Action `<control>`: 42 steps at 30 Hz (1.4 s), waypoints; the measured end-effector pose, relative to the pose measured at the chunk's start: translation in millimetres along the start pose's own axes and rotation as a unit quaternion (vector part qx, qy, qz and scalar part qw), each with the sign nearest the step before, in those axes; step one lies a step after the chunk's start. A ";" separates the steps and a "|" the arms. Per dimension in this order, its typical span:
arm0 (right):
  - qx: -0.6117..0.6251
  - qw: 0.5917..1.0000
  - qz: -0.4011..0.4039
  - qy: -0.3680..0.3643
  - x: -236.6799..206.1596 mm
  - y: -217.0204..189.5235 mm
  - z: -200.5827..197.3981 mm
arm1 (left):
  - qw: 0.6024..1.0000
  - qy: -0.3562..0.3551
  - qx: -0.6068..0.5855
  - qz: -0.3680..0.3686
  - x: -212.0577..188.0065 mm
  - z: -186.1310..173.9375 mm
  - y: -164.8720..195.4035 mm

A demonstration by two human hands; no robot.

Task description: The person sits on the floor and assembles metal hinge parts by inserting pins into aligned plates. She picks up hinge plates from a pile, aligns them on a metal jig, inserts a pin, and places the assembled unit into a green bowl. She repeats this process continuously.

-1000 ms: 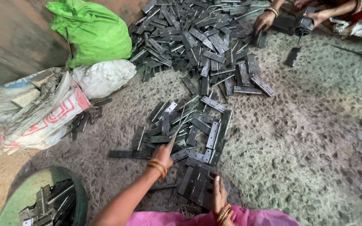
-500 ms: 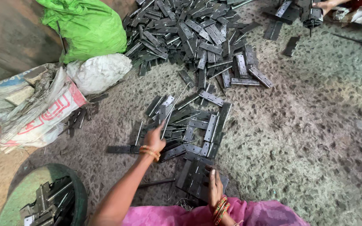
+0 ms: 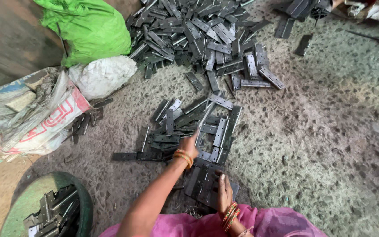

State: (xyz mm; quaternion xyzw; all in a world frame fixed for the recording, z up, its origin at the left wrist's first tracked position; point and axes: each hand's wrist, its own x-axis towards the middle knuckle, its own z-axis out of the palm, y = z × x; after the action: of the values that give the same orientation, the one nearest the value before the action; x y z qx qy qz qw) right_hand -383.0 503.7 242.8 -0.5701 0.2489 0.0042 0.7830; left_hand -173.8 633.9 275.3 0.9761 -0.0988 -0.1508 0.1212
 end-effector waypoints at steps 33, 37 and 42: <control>-0.008 0.999 0.046 0.025 12.0 10.3 -6.1 | 0.975 0.156 0.073 -0.140 66.1 -110.6 -158.2; 0.007 1.000 0.020 0.021 16.9 6.7 -1.3 | 0.982 0.084 0.038 -0.162 -33.8 -108.0 -194.6; -0.042 0.999 0.015 0.026 5.3 10.2 -3.1 | 0.972 0.032 0.063 -0.226 -151.3 -100.8 -214.8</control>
State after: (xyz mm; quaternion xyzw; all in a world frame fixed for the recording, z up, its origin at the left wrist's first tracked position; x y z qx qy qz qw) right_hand -382.5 503.0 230.9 -0.5987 0.2774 0.0113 0.7513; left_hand -249.6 893.8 352.1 0.9832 0.1188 -0.1364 0.0258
